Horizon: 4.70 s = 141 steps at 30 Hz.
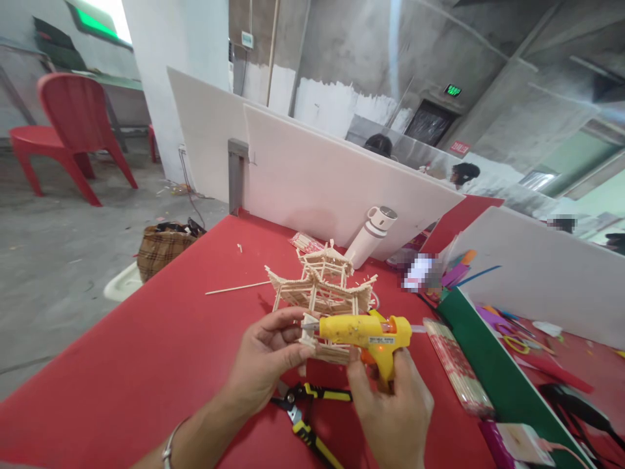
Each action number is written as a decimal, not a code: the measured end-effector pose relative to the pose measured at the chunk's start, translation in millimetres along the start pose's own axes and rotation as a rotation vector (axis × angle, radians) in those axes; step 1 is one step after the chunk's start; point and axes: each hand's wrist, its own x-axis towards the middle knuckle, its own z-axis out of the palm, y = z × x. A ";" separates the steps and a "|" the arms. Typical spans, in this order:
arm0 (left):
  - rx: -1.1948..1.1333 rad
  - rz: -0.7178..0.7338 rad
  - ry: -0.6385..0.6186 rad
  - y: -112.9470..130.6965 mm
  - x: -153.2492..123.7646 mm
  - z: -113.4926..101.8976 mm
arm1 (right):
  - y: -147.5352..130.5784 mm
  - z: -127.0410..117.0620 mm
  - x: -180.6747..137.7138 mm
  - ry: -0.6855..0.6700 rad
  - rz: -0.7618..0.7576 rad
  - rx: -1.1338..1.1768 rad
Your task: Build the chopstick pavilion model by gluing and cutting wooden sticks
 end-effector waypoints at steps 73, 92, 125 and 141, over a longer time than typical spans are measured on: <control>-0.043 0.000 0.143 3.4 -0.7 -1.8 | 1.8 -3.7 -1.6 0.003 0.066 0.049; -0.071 -0.009 0.171 2.9 -0.6 -0.3 | 1.8 -5.8 -1.0 0.020 0.051 0.027; -0.016 -0.013 0.098 -0.2 -0.9 -1.2 | 8.9 -2.7 9.6 0.063 0.010 -0.078; -0.003 -0.020 0.106 1.4 -0.6 -4.3 | 8.7 -3.2 12.2 0.057 -0.005 -0.104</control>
